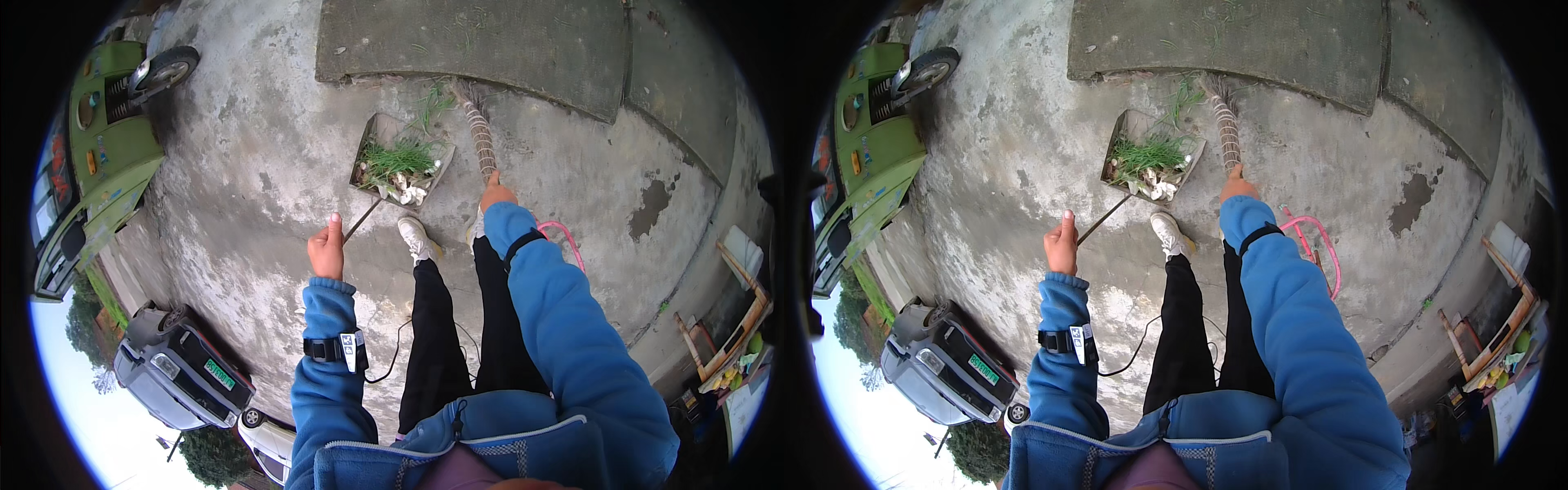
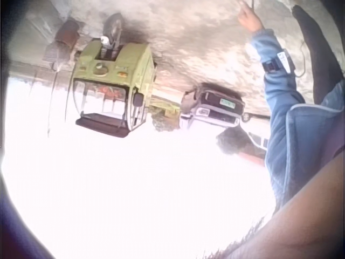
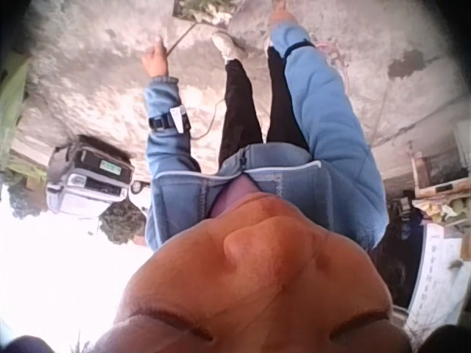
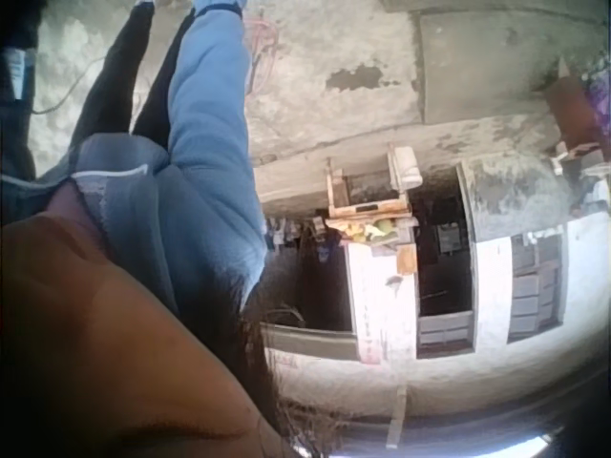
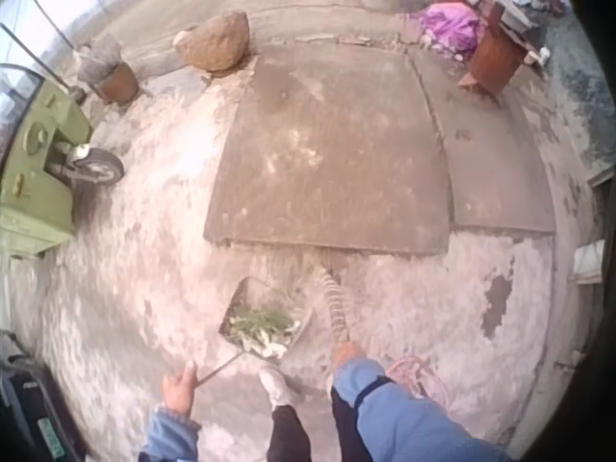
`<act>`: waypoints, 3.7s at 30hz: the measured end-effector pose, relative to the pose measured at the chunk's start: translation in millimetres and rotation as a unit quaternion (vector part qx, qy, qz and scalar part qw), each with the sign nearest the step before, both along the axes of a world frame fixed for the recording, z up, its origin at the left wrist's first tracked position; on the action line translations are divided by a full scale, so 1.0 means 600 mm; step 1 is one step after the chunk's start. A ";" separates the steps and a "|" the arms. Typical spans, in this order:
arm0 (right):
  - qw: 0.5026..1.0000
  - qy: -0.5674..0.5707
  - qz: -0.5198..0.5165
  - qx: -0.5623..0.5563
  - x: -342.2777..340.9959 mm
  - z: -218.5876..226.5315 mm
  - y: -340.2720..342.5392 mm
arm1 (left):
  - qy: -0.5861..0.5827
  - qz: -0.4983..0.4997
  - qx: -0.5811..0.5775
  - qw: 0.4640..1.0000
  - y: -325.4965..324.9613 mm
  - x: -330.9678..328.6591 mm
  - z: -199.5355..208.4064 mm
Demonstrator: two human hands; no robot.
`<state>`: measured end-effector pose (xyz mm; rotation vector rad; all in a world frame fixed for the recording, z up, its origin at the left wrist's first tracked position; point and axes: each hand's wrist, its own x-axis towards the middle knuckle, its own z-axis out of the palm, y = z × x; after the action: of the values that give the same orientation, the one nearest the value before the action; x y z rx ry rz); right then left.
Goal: The person sweeps debris on a concrete floor with a broom and dustpan, then moves outside to continue sweeping and collecting debris into the dustpan. The person also briefly handles a smartphone while sweeping.
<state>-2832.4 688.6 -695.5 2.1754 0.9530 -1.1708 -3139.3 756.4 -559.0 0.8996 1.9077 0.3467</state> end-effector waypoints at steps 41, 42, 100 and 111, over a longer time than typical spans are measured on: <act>0.987 0.003 0.146 0.067 -0.204 -0.062 0.128 | -0.065 0.181 -0.018 0.981 -0.090 -0.183 -0.019; 0.980 0.009 0.194 0.035 -0.214 -0.057 0.106 | -0.061 0.181 -0.019 0.981 -0.093 -0.189 -0.021; 0.873 -0.004 -0.400 0.281 0.106 0.526 -0.546 | -0.126 0.045 0.089 0.987 0.086 -0.050 0.294; 0.617 0.035 -0.748 0.242 0.240 0.583 -0.601 | -0.113 0.055 0.095 0.988 0.216 0.206 0.394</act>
<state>-2688.3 327.8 -345.9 3.3610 -1.1320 -1.6499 -3015.6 885.7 -322.4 0.8414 1.7375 0.6781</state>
